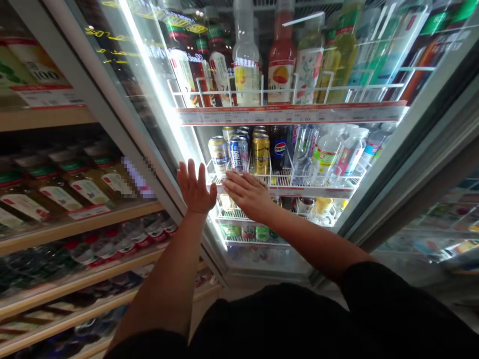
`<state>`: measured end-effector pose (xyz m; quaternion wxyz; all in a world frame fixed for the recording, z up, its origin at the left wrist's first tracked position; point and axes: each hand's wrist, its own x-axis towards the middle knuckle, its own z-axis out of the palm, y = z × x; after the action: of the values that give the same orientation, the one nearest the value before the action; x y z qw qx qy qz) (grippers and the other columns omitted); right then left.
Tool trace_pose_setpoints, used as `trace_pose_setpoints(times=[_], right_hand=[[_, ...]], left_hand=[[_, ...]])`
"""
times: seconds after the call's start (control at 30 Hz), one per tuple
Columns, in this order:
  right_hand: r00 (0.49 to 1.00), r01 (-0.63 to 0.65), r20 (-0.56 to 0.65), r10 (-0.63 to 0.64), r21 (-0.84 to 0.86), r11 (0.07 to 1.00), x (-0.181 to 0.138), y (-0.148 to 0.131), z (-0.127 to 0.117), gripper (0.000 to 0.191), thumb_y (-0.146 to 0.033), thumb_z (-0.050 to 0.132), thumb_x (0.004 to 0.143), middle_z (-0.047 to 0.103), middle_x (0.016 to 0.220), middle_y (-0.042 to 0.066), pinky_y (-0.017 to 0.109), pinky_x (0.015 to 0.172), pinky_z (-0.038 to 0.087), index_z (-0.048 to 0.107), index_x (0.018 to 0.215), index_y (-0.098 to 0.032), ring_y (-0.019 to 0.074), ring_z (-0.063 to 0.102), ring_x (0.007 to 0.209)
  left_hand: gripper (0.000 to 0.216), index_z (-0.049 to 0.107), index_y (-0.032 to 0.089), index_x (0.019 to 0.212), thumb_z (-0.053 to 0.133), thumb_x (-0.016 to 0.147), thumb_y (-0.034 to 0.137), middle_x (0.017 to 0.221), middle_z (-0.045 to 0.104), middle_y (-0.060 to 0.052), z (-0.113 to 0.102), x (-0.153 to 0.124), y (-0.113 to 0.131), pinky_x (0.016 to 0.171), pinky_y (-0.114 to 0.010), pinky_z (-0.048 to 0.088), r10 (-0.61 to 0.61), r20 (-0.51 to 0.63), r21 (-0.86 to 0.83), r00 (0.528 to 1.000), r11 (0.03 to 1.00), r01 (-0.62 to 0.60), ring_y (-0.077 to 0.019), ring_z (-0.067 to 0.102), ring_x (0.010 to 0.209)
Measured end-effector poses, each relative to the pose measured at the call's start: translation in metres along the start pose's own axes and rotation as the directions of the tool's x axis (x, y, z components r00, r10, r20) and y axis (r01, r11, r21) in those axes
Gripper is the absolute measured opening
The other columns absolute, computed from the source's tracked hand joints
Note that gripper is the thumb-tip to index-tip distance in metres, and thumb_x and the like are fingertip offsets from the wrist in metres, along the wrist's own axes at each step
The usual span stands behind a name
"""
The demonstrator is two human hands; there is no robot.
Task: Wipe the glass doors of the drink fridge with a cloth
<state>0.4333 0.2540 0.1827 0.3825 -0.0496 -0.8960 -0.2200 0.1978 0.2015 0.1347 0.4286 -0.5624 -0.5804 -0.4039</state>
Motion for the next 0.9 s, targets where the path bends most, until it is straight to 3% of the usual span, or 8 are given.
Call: trace_pose_setpoints(times=[0.17,0.23,0.43,0.53,0.67,0.73,0.83,0.9], right_hand=[[0.967,-0.169,-0.192,0.167,0.007,0.986,0.03,0.014,-0.013,0.044,-0.017,0.04,0.108,0.058,0.158,0.006,0.042,0.135,0.029,0.058,0.148,-0.017,0.0202,0.039,0.157],[0.961,-0.188,-0.205,0.187,0.013,0.982,0.035,0.012,-0.01,0.045,-0.018,0.036,0.109,0.057,0.158,0.005,0.041,0.135,0.027,0.057,0.149,-0.018,0.0199,0.036,0.159],[0.998,0.044,-0.041,-0.047,-0.081,0.996,0.02,-0.009,0.004,0.041,-0.015,0.039,0.108,0.065,0.151,0.002,0.037,0.126,0.046,0.064,0.14,-0.014,0.0183,0.052,0.149],[0.974,-0.111,-0.211,0.088,-0.099,0.989,0.02,0.014,-0.019,0.044,-0.013,0.038,0.107,0.063,0.153,0.002,0.041,0.131,0.038,0.06,0.145,-0.016,0.0185,0.048,0.152],[0.856,-0.333,-0.438,0.274,-0.062,0.941,0.011,0.042,-0.043,0.046,-0.016,0.039,0.108,0.062,0.154,0.002,0.042,0.137,0.023,0.057,0.151,-0.022,0.0172,0.039,0.158],[0.884,-0.299,-0.395,0.25,-0.068,0.952,-0.004,0.038,-0.036,0.047,-0.015,0.042,0.107,0.062,0.155,0.002,0.041,0.135,0.026,0.055,0.152,-0.023,0.0165,0.038,0.158],[0.99,-0.089,-0.117,0.084,-0.038,0.995,-0.034,0.021,-0.018,0.047,-0.015,0.048,0.105,0.062,0.154,0.0,0.039,0.131,0.036,0.056,0.15,-0.024,0.0156,0.043,0.155],[1.0,-0.01,-0.006,0.01,-0.011,1.0,-0.049,0.018,-0.015,0.048,-0.014,0.05,0.104,0.062,0.154,0.0,0.04,0.129,0.039,0.056,0.151,-0.024,0.0156,0.045,0.153]], left_hand=[[0.09,0.049,0.014,0.157,0.022,0.101,0.079,0.172,0.03,-0.017,-0.001,0.0,0.0,0.135,-0.055,0.003,-0.105,0.061,-0.044,0.993,0.993,0.108,-0.0306,0.001,0.165],[0.093,0.049,0.015,0.157,0.022,0.099,0.082,0.172,0.03,-0.017,-0.001,0.0,-0.001,0.134,-0.057,0.002,-0.117,0.074,-0.063,0.99,0.991,0.122,-0.0304,-0.001,0.165],[0.097,0.053,0.011,0.153,0.021,0.098,0.084,0.172,0.03,-0.015,-0.002,0.001,-0.002,0.134,-0.055,0.001,-0.139,0.101,-0.073,0.985,0.987,0.146,-0.033,0.0,0.165],[0.097,0.053,0.012,0.154,0.022,0.097,0.085,0.171,0.031,-0.017,-0.001,0.001,-0.001,0.134,-0.057,0.002,-0.144,0.088,-0.077,0.986,0.986,0.151,-0.0331,0.001,0.165],[0.089,0.051,0.009,0.154,0.023,0.103,0.076,0.173,0.028,-0.016,-0.001,0.001,0.0,0.135,-0.054,0.002,-0.078,0.047,-0.058,0.996,0.995,0.081,-0.0327,0.001,0.165],[0.084,0.05,0.008,0.154,0.024,0.105,0.071,0.173,0.026,-0.017,-0.001,0.001,0.0,0.135,-0.053,0.003,-0.029,0.022,-0.046,0.999,0.998,0.03,-0.0312,0.001,0.165],[0.085,0.048,0.01,0.156,0.026,0.104,0.073,0.174,0.023,-0.016,-0.001,0.001,0.0,0.135,-0.054,0.002,-0.049,0.043,-0.061,0.998,0.997,0.052,-0.0313,-0.001,0.165],[0.09,0.047,0.014,0.158,0.027,0.1,0.08,0.175,0.023,-0.014,-0.002,0.002,0.0,0.135,-0.055,0.0,-0.105,0.082,-0.088,0.991,0.99,0.112,-0.033,-0.002,0.165]])
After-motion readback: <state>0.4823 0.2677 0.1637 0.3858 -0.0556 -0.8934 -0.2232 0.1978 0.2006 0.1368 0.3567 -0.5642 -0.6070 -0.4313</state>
